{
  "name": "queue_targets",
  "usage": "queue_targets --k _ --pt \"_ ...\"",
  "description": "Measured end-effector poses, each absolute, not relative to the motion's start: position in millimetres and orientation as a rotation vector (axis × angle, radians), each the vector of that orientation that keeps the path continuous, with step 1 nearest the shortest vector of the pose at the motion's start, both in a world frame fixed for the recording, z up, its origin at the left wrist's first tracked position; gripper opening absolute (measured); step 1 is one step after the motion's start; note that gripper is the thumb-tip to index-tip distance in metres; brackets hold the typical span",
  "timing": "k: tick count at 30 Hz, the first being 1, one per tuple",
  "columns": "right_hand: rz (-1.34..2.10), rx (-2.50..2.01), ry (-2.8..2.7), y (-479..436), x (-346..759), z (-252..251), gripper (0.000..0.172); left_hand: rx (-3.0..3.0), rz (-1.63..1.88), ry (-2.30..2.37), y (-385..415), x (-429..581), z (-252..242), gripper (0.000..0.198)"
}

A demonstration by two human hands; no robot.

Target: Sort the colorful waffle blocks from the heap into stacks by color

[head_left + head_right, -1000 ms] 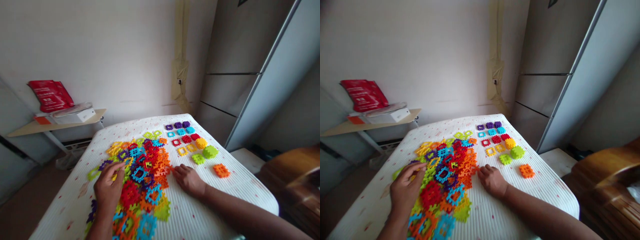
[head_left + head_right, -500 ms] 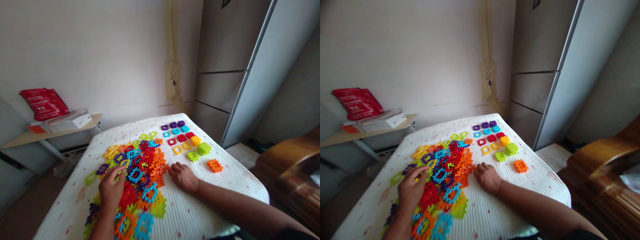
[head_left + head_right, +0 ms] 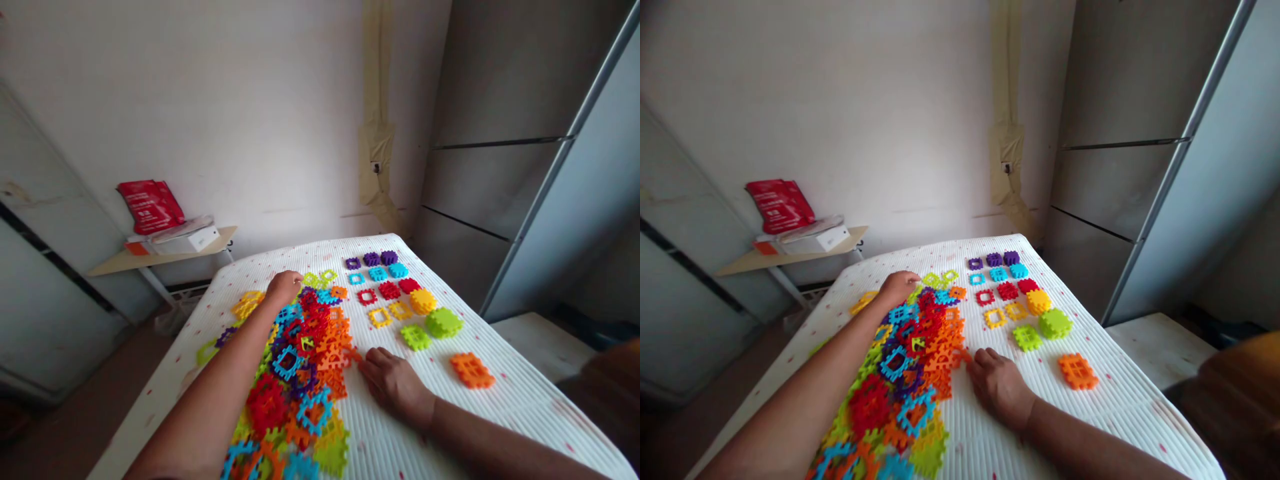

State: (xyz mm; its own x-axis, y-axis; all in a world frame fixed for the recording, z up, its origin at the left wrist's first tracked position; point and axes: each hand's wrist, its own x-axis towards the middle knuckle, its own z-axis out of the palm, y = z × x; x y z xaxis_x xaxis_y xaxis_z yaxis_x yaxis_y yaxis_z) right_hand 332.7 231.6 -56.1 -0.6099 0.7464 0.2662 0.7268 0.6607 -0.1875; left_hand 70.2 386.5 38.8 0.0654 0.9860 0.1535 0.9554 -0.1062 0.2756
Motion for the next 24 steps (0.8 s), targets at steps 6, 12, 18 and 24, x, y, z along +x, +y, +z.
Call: queue_targets --k 6,12,18,24 --pt "0.115 -1.157 -2.543 232.7 332.0 -60.8 0.021 2.106 0.152 2.122 446.9 82.1 -4.7 0.032" --pt "0.184 -1.151 -2.531 234.4 331.3 -62.5 0.018 2.123 -0.021 2.160 463.0 80.8 -22.9 0.043" --pt "0.194 -1.162 -2.515 234.5 331.1 -63.2 0.018 2.240 -0.121 2.120 466.7 79.9 -19.0 0.036" --pt "0.153 -1.154 -2.514 234.4 331.1 -63.4 0.019 2.208 -0.043 2.149 455.5 79.1 -10.0 0.034"
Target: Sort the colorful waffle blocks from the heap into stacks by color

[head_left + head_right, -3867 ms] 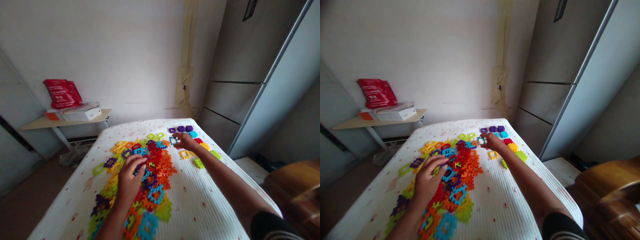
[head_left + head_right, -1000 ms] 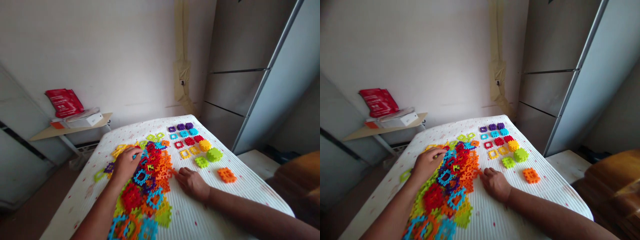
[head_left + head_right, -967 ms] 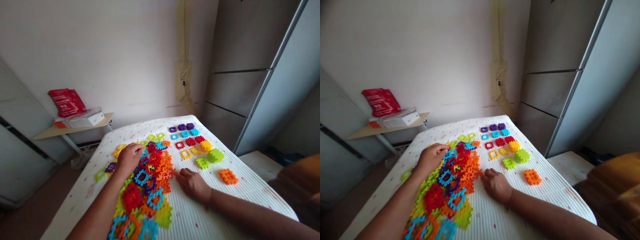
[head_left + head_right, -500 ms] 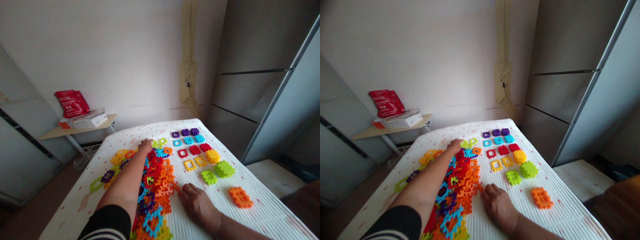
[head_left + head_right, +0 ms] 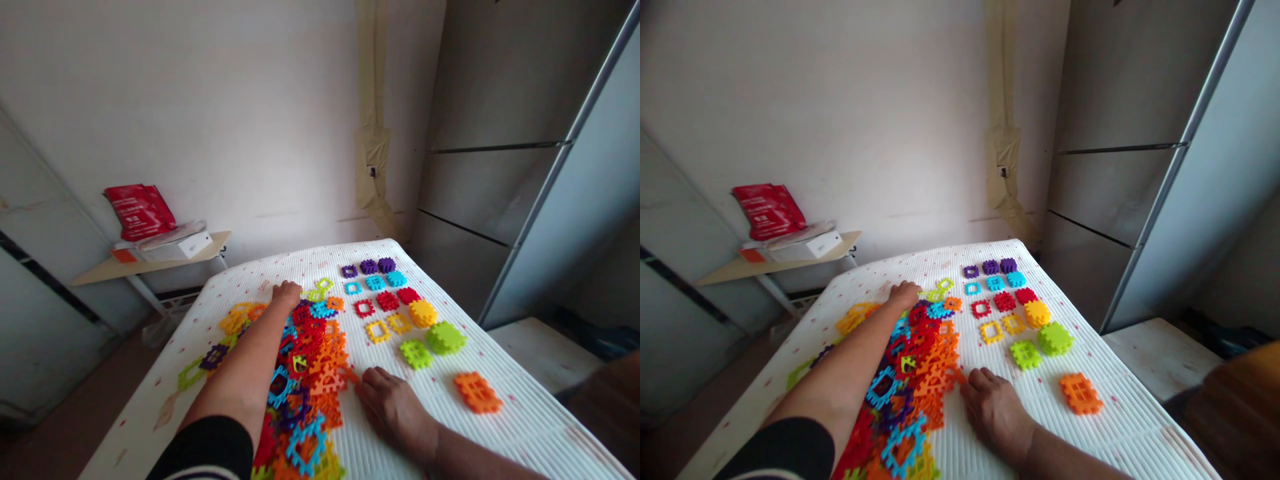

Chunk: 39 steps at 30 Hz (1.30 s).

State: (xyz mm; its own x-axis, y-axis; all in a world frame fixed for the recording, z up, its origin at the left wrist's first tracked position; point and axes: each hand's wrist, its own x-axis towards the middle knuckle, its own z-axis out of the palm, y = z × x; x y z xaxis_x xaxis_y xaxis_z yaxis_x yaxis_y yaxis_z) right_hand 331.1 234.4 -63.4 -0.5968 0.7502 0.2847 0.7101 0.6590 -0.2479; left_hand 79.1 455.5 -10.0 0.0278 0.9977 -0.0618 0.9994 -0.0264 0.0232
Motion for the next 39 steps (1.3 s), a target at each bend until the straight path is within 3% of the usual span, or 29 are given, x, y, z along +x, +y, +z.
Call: queue_targets --k 4,9,16,20,24,39 --pt "0.160 -1.141 -2.505 235.2 331.0 -64.3 0.019 2.126 0.183 2.152 437.8 72.9 8.3 0.034" --pt "0.137 -1.141 -2.505 235.3 330.1 -63.0 0.020 2.020 0.507 1.959 377.4 66.2 29.6 0.017" --pt "0.336 -1.032 -2.357 233.4 333.0 -51.1 0.019 1.481 1.026 1.472 248.5 72.2 16.8 0.047" --pt "0.283 -0.903 -2.229 221.0 318.6 -37.6 0.043 1.317 1.126 1.384 207.7 89.0 9.1 0.064" --pt "0.127 -0.896 -2.222 205.2 292.1 -28.4 0.055 1.339 1.176 1.348 194.4 107.5 1.2 0.073" --pt "0.074 -1.092 -2.407 211.9 291.2 -8.9 0.048 1.556 1.163 1.447 186.0 112.1 -23.1 0.069"
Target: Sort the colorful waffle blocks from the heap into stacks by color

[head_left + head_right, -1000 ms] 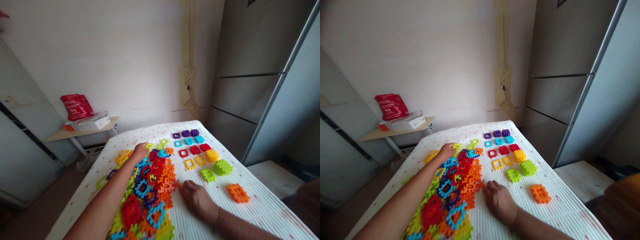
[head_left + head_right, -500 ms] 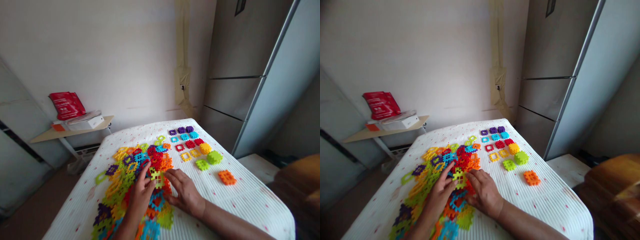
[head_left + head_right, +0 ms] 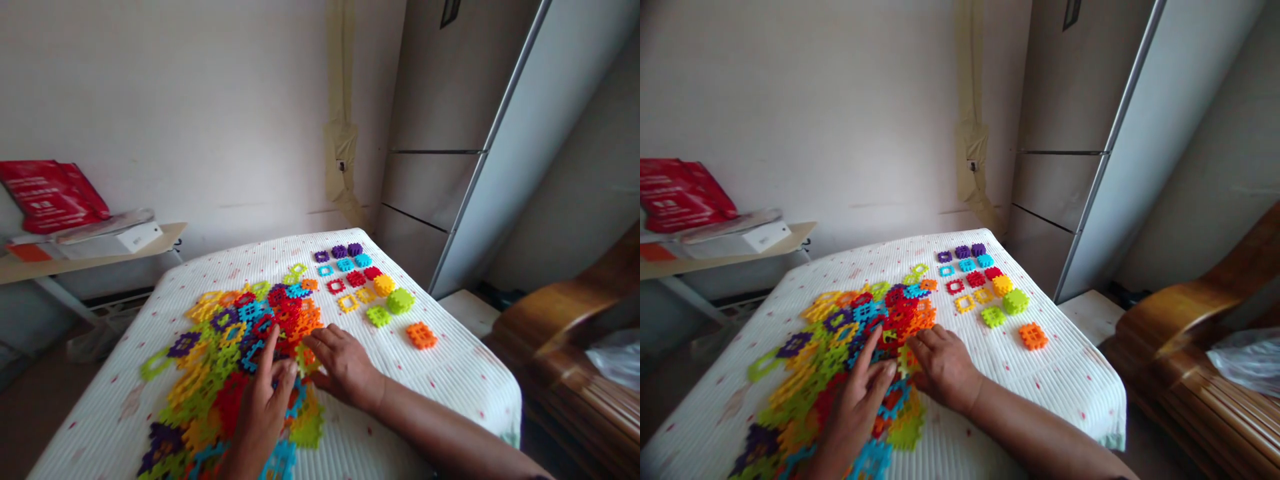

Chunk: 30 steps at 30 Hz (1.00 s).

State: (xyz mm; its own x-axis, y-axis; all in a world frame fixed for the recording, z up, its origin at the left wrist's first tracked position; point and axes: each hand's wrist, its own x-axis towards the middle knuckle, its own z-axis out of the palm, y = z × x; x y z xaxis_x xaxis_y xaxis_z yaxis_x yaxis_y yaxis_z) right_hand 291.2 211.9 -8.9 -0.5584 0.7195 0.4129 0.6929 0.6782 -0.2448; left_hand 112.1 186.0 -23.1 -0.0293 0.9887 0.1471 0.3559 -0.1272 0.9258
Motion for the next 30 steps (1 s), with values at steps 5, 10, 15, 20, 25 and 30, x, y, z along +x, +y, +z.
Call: queue_targets --k 5,10,15,20,25,30 --pt "-0.016 -1.340 -2.521 247.3 342.1 -0.4 0.042 1.490 1.343 1.553 192.7 95.3 -20.3 0.067" --pt "-0.053 -1.458 -2.646 269.7 374.4 -3.9 0.039 1.564 1.371 1.695 197.0 84.9 -23.4 0.063" --pt "0.005 -1.477 -2.682 271.5 378.5 -9.5 0.040 1.607 1.307 1.770 199.9 84.7 -30.7 0.056" --pt "0.056 -1.487 -2.671 271.7 379.0 -11.1 0.040 1.641 1.311 1.734 200.8 83.3 -33.8 0.054" --pt "0.073 -1.491 -2.685 271.3 378.0 -9.4 0.037 1.671 1.294 1.757 200.4 83.6 -32.6 0.052" --pt "0.059 -1.527 -2.709 270.6 374.2 -7.2 0.036 1.720 1.286 1.776 200.6 83.9 -31.6 0.051"
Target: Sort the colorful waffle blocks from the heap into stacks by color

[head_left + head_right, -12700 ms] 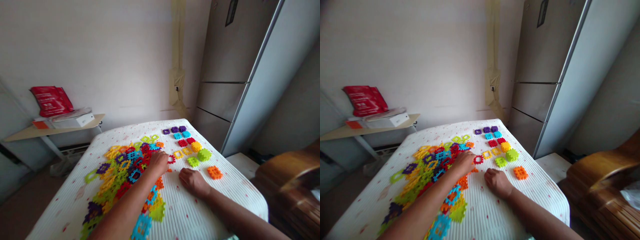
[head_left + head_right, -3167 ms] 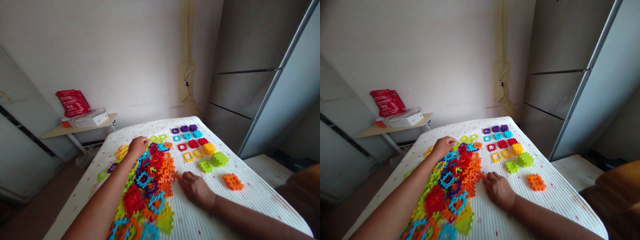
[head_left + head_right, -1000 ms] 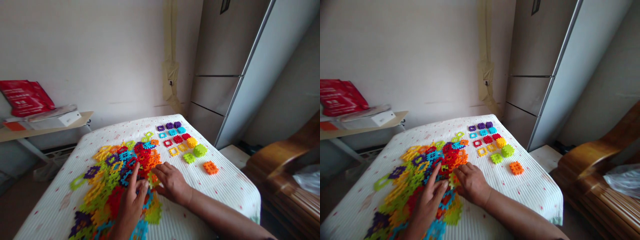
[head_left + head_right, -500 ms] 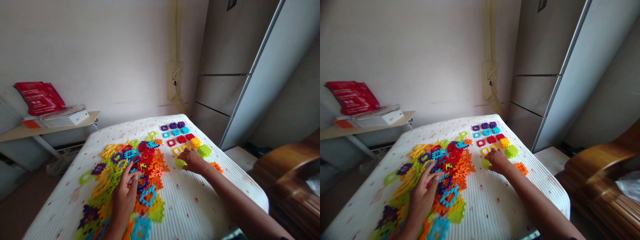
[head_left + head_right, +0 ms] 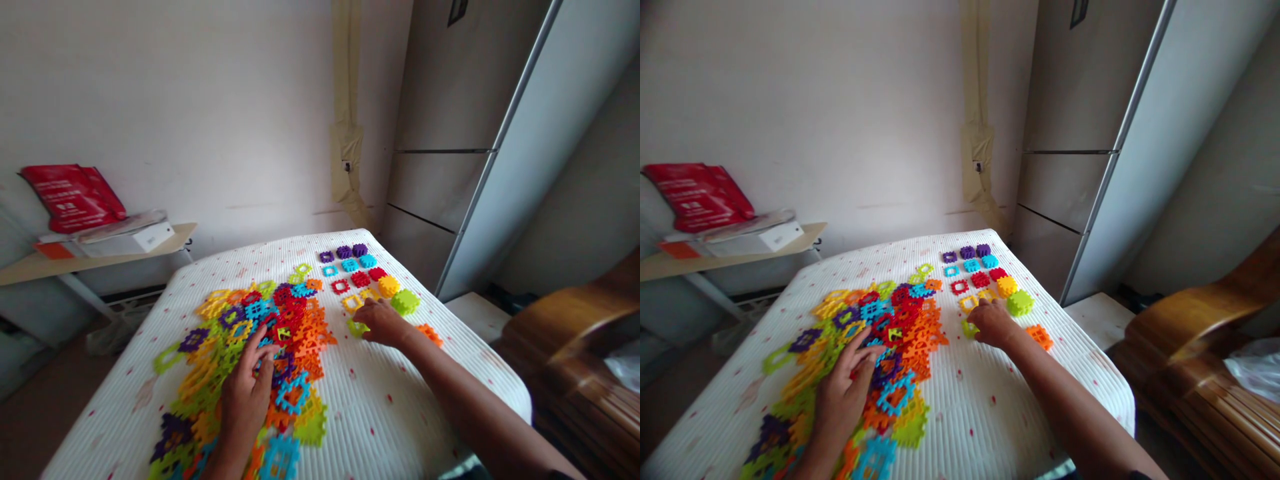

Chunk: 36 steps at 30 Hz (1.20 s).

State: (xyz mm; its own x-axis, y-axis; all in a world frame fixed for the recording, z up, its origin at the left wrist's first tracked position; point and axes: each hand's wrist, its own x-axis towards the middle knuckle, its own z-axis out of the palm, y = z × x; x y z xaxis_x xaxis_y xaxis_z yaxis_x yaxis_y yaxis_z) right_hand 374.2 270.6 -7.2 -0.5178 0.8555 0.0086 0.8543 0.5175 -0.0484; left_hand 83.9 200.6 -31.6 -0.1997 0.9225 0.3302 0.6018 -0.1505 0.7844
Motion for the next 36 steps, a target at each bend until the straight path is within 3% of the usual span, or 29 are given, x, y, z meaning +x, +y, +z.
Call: queue_targets --k 6,13,17,24,29,36 --pt "0.018 -1.560 -2.740 267.7 367.7 -2.5 0.032 1.761 1.294 1.792 200.9 82.7 -33.1 0.049" --pt "-0.114 -1.360 -2.651 243.9 354.9 -8.0 0.012 1.880 1.325 1.748 201.2 79.3 -25.7 0.035" --pt "-0.028 -1.141 -2.722 234.1 346.4 -27.9 0.019 2.031 1.296 1.743 217.1 79.3 6.6 0.030" --pt "0.060 -1.115 -2.677 236.2 343.1 -46.0 0.025 2.137 0.761 1.941 314.3 91.1 45.6 0.028" --pt "0.127 -1.128 -2.616 236.4 343.0 -47.3 0.030 2.067 0.548 2.039 375.8 107.5 28.5 0.024" --pt "0.127 -1.116 -2.609 237.7 344.7 -52.9 0.027 2.081 0.219 2.067 392.9 131.0 5.1 0.028"
